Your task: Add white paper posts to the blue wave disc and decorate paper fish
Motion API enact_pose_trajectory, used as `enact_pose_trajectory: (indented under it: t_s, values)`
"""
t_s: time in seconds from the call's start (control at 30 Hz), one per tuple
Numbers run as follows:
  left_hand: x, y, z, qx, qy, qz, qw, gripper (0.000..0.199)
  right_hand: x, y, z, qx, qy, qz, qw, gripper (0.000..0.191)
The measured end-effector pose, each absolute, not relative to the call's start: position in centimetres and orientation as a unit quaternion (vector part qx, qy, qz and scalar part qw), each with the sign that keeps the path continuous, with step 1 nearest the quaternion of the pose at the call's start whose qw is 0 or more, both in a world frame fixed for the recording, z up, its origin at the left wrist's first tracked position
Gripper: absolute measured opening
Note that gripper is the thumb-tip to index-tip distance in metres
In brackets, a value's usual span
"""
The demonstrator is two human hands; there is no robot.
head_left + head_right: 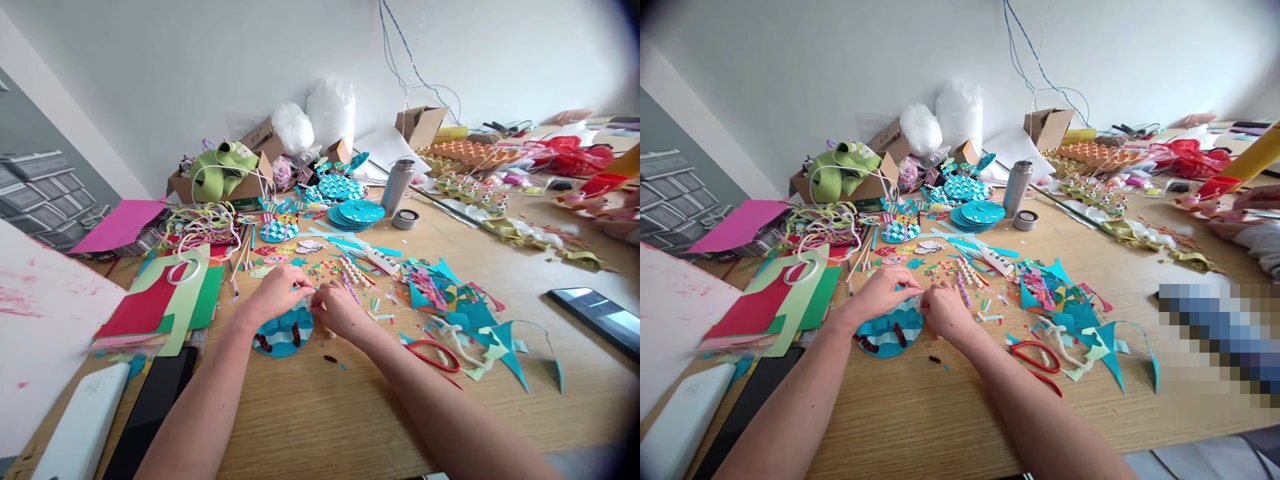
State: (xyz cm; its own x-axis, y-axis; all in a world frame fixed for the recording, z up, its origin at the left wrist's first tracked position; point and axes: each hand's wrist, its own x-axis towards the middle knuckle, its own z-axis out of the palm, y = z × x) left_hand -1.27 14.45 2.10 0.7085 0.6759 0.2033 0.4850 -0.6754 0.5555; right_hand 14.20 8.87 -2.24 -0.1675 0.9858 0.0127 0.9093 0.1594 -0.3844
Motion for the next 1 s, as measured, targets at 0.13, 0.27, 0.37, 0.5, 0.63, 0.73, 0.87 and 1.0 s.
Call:
enact_pose_trajectory:
  t_s: [0.13,0.27,0.37,0.5,0.63,0.73,0.87,1.0]
  values:
    - [-1.25,14.30,2.22,0.891,0.330,0.204,0.236,0.012,13.85,8.91,-2.83,-0.635,-0.748,0.140,0.130,0.010]
    - [-1.26,14.14,2.31,0.890,0.336,0.202,0.232,0.013,13.65,8.92,-2.97,-0.636,-0.750,0.129,0.127,0.012]
    - [-1.26,14.09,2.36,0.890,0.339,0.199,0.231,0.013,13.57,8.86,-2.87,-0.638,-0.751,0.123,0.120,0.013]
    - [-1.26,14.09,2.36,0.890,0.337,0.193,0.241,0.015,13.61,8.80,-2.72,-0.634,-0.755,0.122,0.112,0.013]
    - [-1.26,14.12,2.26,0.889,0.337,0.191,0.243,0.015,13.71,8.83,-2.72,-0.633,-0.758,0.121,0.102,0.013]
    - [-1.21,14.11,2.27,0.890,0.335,0.193,0.243,0.015,13.70,8.90,-2.86,-0.635,-0.756,0.118,0.109,0.014]
    - [-1.10,14.05,2.34,0.891,0.328,0.197,0.244,0.016,13.48,9.07,-3.04,-0.640,-0.752,0.107,0.117,0.015]
    - [-1.10,14.09,2.25,0.892,0.331,0.196,0.238,0.015,13.30,9.12,-2.94,-0.650,-0.744,0.108,0.110,0.013]
